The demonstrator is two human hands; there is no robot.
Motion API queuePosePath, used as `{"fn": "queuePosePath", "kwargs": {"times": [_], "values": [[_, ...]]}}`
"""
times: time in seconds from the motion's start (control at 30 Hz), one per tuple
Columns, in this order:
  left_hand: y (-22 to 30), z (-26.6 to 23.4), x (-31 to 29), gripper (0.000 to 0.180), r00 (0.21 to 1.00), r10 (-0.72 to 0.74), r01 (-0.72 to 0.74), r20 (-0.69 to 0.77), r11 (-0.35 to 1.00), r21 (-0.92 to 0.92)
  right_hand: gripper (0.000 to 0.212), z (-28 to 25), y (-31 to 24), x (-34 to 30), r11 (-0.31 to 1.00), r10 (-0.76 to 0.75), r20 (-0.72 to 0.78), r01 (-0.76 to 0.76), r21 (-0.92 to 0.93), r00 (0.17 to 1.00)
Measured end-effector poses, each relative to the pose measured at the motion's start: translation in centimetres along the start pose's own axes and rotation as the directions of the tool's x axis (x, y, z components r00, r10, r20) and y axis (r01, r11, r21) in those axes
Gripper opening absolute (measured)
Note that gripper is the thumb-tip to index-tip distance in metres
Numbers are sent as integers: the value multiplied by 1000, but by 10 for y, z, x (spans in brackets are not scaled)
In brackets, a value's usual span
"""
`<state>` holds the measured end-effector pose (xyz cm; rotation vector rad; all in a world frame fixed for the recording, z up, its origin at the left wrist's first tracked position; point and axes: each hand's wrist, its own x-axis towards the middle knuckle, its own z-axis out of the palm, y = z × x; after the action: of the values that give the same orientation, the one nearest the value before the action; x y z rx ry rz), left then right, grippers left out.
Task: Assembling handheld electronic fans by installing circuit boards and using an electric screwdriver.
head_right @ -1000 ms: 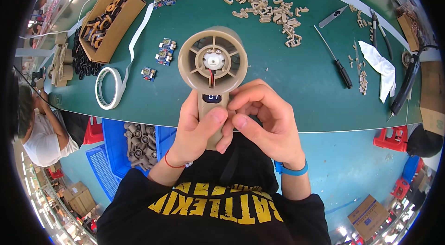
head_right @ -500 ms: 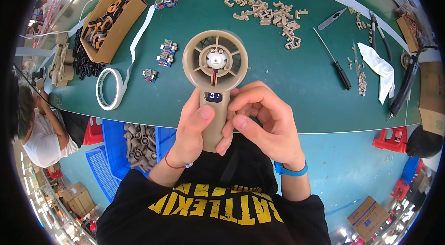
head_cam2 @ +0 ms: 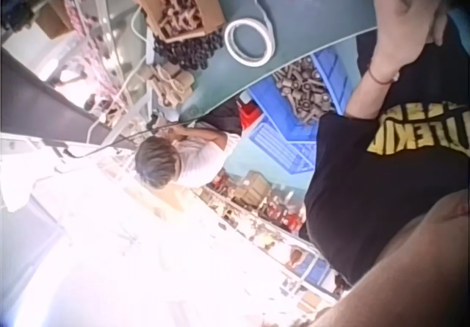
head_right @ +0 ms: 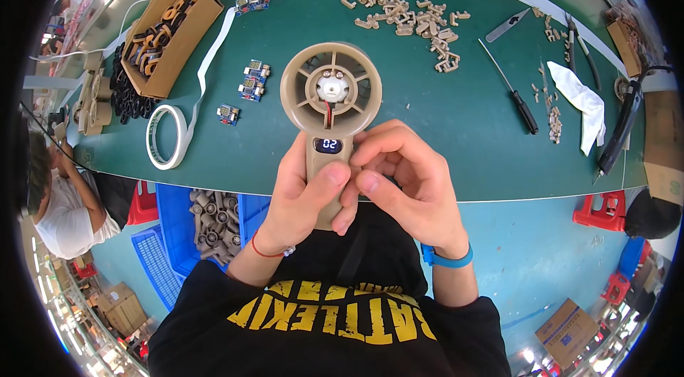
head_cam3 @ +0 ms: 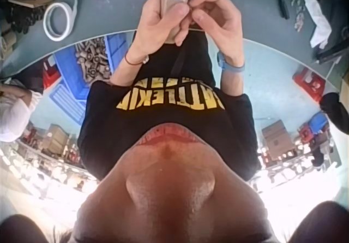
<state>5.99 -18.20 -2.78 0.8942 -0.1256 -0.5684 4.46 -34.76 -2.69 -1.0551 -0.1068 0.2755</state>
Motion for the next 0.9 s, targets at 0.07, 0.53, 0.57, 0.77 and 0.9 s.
{"fn": "queuePosePath", "kwargs": {"times": [0.07,0.53,0.57,0.77,0.9], "values": [[-1,-1,-1,47,1000,16,-16,18,999,34,15,-7,2,1,992,-59,33,62,-105,998],[2,-2,-24,86,879,291,-474,379,433,767,55,17,-11,-45,816,-96,-108,16,-578,990],[7,4,-35,93,918,233,-389,320,370,844,61,16,-14,-50,812,0,-110,-64,-581,994],[31,-16,-61,66,916,-349,367,199,928,-63,38,-2,-42,-50,893,-117,121,158,-422,986],[5,-27,-38,62,659,-518,532,545,834,150,34,8,-50,-37,771,122,436,192,-608,892]]}}
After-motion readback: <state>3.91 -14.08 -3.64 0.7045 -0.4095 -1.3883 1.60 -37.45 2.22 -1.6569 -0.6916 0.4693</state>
